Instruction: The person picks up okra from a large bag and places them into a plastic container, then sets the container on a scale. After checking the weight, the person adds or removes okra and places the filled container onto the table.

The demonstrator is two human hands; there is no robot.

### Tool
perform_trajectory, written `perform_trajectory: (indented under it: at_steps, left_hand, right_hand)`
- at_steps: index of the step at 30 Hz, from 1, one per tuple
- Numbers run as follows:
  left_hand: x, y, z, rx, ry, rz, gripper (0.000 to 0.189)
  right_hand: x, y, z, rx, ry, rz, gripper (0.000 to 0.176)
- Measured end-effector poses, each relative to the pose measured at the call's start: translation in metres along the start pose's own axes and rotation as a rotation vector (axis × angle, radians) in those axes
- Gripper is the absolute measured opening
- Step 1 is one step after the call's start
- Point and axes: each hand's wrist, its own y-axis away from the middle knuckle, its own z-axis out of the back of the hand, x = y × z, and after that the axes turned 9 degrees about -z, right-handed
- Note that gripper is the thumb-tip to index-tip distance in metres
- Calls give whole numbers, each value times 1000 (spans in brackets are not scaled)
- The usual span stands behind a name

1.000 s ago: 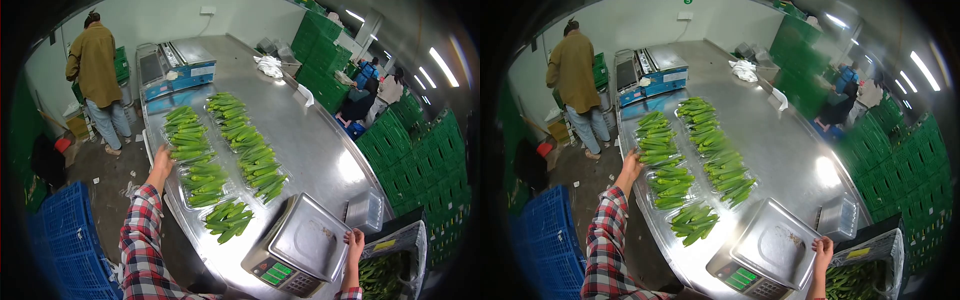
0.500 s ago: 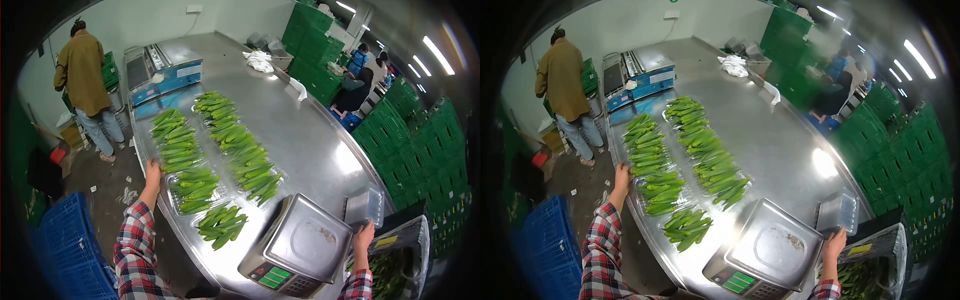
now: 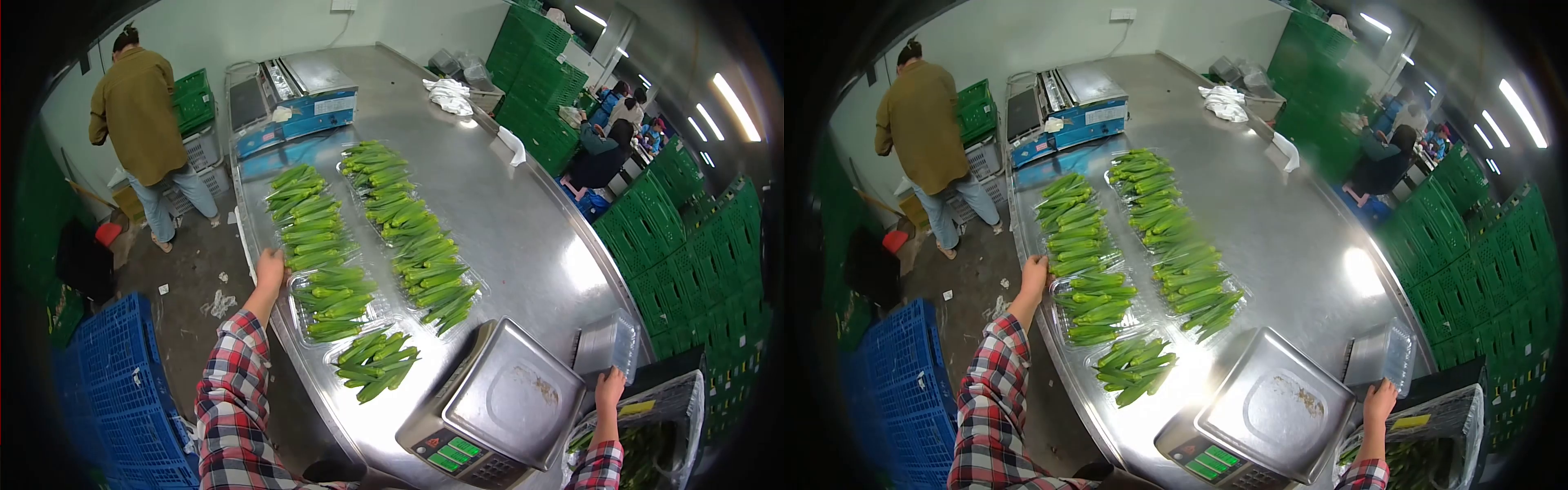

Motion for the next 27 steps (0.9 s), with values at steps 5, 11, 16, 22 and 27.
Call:
perform_trajectory:
  at_steps: [5, 11, 16, 22, 27]
  left_hand:
    - [-16, 5, -2, -61, 119, -53, 26]
    - [-46, 13, -5, -35, 131, -159, 27]
    - [-75, 2, -52, 20, 119, -247, 34]
    - [-111, 9, -207, 224, 280, -186, 31]
    - [-111, 39, -348, 274, 420, -134, 28]
  right_hand:
    - [-16, -5, -15, 3, -32, 35, 38]
    - [-7, -2, -8, -16, -30, 30, 37]
    - [8, -1, 16, 131, 13, -69, 25]
    - [-8, -7, -5, 38, 73, 119, 20]
    - [3, -5, 8, 73, 142, 118, 22]
